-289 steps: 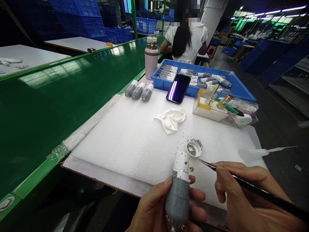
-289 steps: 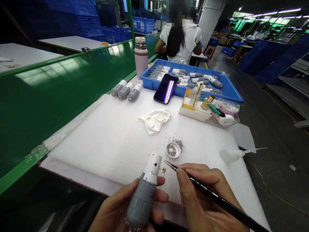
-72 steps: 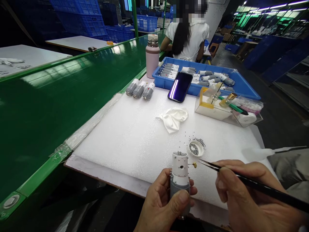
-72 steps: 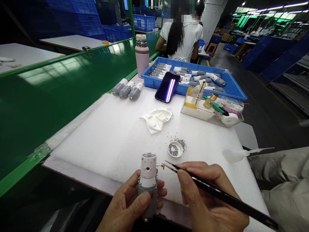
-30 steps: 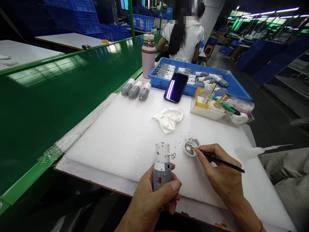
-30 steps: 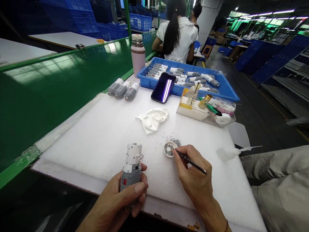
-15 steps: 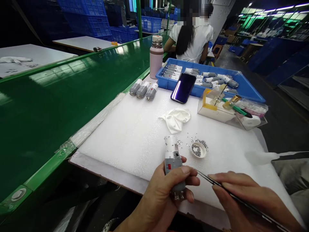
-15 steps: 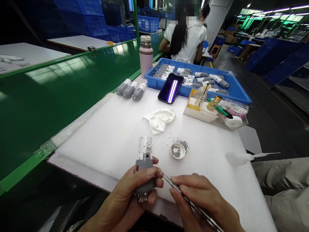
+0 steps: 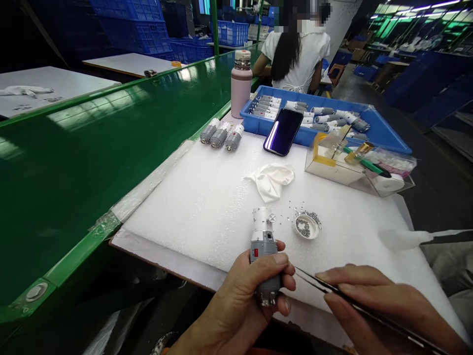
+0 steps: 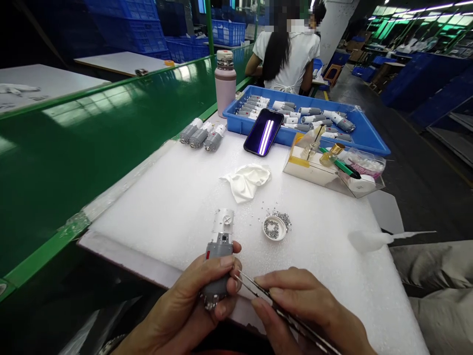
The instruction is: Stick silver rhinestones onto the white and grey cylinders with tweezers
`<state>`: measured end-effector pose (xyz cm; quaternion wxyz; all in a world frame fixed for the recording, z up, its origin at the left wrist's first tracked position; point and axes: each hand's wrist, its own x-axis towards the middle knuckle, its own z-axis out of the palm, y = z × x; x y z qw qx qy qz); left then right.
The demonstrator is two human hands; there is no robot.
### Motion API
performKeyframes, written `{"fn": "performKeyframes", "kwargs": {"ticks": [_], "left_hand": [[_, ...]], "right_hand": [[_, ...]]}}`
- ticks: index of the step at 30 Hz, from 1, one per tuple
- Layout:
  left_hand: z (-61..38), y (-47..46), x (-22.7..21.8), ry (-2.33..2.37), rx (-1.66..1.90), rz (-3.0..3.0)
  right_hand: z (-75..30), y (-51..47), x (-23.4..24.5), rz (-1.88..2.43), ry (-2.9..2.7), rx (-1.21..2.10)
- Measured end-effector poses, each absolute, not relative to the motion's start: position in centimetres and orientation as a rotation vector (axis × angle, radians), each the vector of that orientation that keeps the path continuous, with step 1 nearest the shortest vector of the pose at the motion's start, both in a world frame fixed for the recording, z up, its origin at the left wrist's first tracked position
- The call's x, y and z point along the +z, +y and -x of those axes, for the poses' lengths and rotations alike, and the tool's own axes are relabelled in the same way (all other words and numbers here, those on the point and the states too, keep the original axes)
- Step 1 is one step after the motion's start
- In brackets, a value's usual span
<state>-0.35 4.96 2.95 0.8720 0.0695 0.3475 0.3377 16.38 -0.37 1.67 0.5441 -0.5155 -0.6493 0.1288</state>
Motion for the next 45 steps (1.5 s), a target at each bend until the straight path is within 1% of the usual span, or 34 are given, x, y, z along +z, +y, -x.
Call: {"fn": "performKeyframes", "kwargs": {"ticks": [6,10,13,18,23,28,34,45], "left_hand": [[0.5,5.1,3.1,0.716,0.688,-0.217],[0.6,5.0,2.9,0.696,0.679,-0.255],[0.8,5.0,2.6,0.707,0.659,-0.271],[0.9,4.7,2.4,0.698,0.647,-0.309],[0.8,4.4,1.3,0.525,0.610,-0.309],[0.7,3.6,0.4,0.550,0.675,-0.329],[1.0,2.7,0.9,0.667,0.604,-0.489],[0.2,2.8,-0.3,0.537,0.639,-0.579]], "right_hand": [[-14.9,0.7,3.4,1.307,-1.355,0.420],[-14.9,0.9,3.3,1.281,-1.314,0.544],[-15.4,0.8,2.9,1.290,-1.321,0.578],[-15.3,0.6,2.7,1.269,-1.351,0.541],[-14.8,1.0,3.3,1.379,-1.004,0.268],[-15.3,1.3,3.3,1.356,-1.126,0.201],[-14.5,0.9,3.4,1.372,-1.201,0.215],[-13.2,1.1,3.6,1.411,-1.178,0.255]]}}
